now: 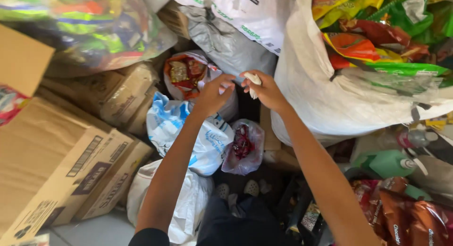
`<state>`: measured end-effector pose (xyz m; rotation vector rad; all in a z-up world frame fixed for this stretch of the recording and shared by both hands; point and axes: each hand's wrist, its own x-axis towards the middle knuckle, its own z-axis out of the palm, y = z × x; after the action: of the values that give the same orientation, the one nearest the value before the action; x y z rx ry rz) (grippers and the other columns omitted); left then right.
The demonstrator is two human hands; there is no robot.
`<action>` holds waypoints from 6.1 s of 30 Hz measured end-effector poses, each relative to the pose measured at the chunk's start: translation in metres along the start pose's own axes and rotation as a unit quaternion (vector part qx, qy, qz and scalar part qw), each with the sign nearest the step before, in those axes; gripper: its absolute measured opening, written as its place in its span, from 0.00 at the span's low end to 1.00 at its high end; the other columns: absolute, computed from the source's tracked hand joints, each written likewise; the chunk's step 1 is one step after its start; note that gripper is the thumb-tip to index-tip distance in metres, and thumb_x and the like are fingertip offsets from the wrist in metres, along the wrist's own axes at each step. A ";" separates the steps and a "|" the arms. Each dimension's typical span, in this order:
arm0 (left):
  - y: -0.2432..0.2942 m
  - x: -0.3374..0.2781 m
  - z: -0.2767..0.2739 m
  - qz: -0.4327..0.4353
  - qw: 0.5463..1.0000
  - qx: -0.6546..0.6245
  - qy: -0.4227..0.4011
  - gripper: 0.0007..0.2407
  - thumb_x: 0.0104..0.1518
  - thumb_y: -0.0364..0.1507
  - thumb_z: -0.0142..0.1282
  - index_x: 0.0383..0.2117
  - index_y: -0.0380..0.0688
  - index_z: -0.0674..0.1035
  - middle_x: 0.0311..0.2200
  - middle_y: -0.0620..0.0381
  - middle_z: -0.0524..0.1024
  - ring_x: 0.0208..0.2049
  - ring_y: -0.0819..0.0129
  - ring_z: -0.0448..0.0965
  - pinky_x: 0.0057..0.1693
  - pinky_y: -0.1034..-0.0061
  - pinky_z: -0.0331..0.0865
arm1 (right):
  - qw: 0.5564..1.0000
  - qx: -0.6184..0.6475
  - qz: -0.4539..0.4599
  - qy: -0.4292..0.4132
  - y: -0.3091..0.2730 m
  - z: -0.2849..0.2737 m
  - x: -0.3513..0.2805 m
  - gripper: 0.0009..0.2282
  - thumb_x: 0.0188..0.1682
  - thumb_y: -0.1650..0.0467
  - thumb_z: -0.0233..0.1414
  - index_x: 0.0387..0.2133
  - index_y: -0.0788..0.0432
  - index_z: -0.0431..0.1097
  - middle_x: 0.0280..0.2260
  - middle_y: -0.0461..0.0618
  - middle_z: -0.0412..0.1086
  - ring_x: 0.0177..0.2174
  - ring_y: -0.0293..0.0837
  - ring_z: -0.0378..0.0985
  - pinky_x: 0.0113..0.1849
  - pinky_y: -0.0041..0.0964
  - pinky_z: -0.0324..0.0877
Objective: The person wipes and sorts various packaged grocery items, including laundry detergent sachets and snack packets, placing them into a cardboard box and rearranging items in larger white sacks.
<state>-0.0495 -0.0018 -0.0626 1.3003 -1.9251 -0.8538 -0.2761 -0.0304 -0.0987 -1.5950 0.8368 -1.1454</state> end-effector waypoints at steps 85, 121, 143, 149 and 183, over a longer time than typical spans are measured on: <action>0.016 -0.061 0.041 0.007 0.652 -0.709 0.268 0.29 0.62 0.24 0.50 0.71 0.55 0.57 0.64 0.48 0.64 0.59 0.57 0.70 0.64 0.62 0.67 | 0.836 -0.499 -0.225 -0.041 -0.093 0.133 -0.035 0.26 0.58 0.70 0.35 0.70 0.67 0.46 0.72 0.63 0.38 0.69 0.62 0.39 0.64 0.59 0.44; 0.066 -0.023 -0.033 -0.126 0.811 -0.522 0.232 0.34 0.66 0.46 0.43 0.69 0.33 0.51 0.69 0.33 0.48 0.71 0.46 0.46 0.71 0.52 0.42 | 0.886 -0.321 -0.328 0.062 -0.110 0.110 0.115 0.05 0.47 0.78 0.59 0.33 0.59 0.78 0.28 0.52 0.72 0.31 0.57 0.77 0.35 0.49 0.74; 0.012 0.022 -0.015 -0.102 0.655 -0.716 0.221 0.29 0.60 0.44 0.57 0.61 0.37 0.67 0.59 0.39 0.65 0.60 0.48 0.63 0.64 0.53 0.56 | 0.898 -0.274 -0.322 0.121 -0.118 0.065 0.089 0.05 0.48 0.78 0.61 0.36 0.60 0.79 0.29 0.50 0.73 0.27 0.50 0.78 0.30 0.39 0.73; -0.024 0.040 -0.007 -0.092 0.578 -0.791 0.180 0.26 0.58 0.45 0.59 0.53 0.33 0.77 0.48 0.34 0.78 0.47 0.41 0.80 0.55 0.46 0.72 | 0.908 -0.278 -0.307 0.056 -0.111 0.061 0.071 0.06 0.46 0.76 0.61 0.34 0.53 0.81 0.30 0.45 0.76 0.29 0.48 0.80 0.33 0.39 0.75; 0.043 0.016 -0.001 -0.144 0.667 -0.705 0.193 0.29 0.60 0.44 0.55 0.65 0.42 0.66 0.54 0.41 0.74 0.55 0.50 0.76 0.61 0.52 0.69 | 0.883 -0.286 -0.331 0.170 -0.109 0.048 0.116 0.07 0.47 0.81 0.59 0.36 0.60 0.75 0.29 0.54 0.71 0.27 0.53 0.77 0.30 0.41 0.73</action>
<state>-0.0762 -0.0043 -0.0248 0.6085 -0.2828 -1.5526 -0.1937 -0.0878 0.0338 -2.3174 0.9385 -1.8179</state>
